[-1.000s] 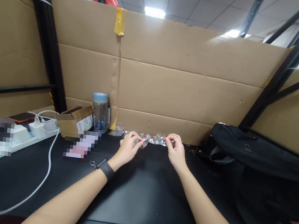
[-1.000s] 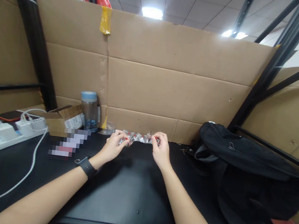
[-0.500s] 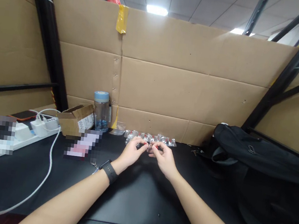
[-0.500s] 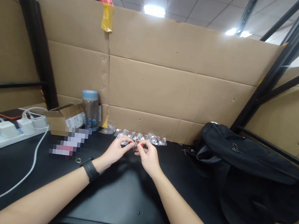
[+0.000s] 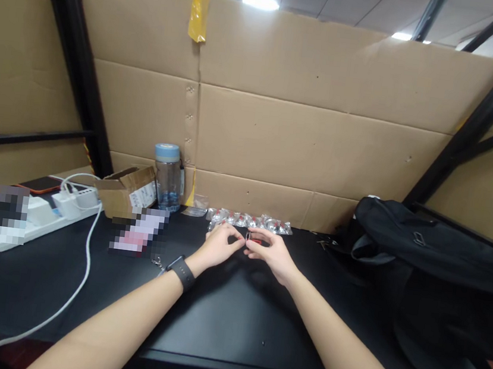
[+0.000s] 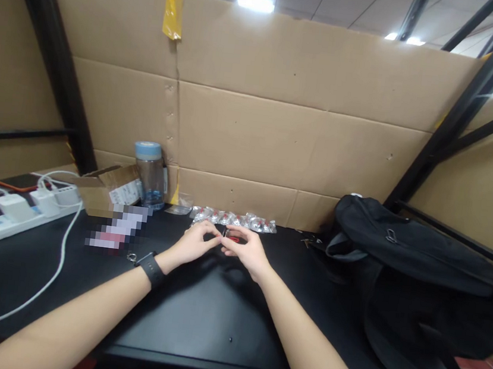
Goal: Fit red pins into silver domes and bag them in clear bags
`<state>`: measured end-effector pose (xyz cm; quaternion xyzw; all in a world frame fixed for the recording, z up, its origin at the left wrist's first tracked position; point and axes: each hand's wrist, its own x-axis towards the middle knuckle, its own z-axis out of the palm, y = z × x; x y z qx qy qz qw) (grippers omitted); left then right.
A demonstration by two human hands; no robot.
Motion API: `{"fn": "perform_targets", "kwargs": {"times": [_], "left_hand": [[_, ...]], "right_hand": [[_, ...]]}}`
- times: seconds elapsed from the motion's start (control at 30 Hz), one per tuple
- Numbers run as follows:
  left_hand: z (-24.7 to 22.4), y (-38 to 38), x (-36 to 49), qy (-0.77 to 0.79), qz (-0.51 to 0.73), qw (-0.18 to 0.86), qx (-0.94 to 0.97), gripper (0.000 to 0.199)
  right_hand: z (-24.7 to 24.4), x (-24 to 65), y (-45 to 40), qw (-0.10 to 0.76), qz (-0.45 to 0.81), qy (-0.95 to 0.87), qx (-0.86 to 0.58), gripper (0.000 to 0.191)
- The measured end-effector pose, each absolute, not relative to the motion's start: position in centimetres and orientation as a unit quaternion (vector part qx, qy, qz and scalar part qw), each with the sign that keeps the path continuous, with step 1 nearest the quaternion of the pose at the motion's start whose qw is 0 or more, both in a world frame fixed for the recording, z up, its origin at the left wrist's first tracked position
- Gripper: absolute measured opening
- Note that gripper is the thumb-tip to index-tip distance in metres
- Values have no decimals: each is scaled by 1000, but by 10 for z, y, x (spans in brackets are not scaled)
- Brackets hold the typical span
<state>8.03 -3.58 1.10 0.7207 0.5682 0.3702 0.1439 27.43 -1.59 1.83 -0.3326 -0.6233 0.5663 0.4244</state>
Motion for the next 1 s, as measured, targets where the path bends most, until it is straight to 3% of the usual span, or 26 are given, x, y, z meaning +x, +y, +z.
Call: {"fn": "perform_targets", "kwargs": {"times": [0.2,0.3,0.43,0.53,0.67,0.8,1.0], "left_hand": [[16,-32,66,576,309,126,746,25],[15,-22,41,613,271,56,740,23],[7,-9,0,694,205,-36,690,40],[-1,-3,-17,728,137,-21,672,48],[0,-4,-21,738,95,7,668,45],[16,-9,-23,690,83,-3,719,31],[23,-9,-36,665,100,-14,740,33]], "right_hand": [[19,273,-17,426,536,-651,-328,51],[21,275,-17,425,525,-651,-346,49],[24,285,-9,391,472,-692,-381,48],[25,296,-2,338,344,-774,-410,42],[29,309,4,279,197,-835,-431,42],[32,317,7,225,157,-858,-434,46],[30,324,10,208,118,-867,-438,47]]}}
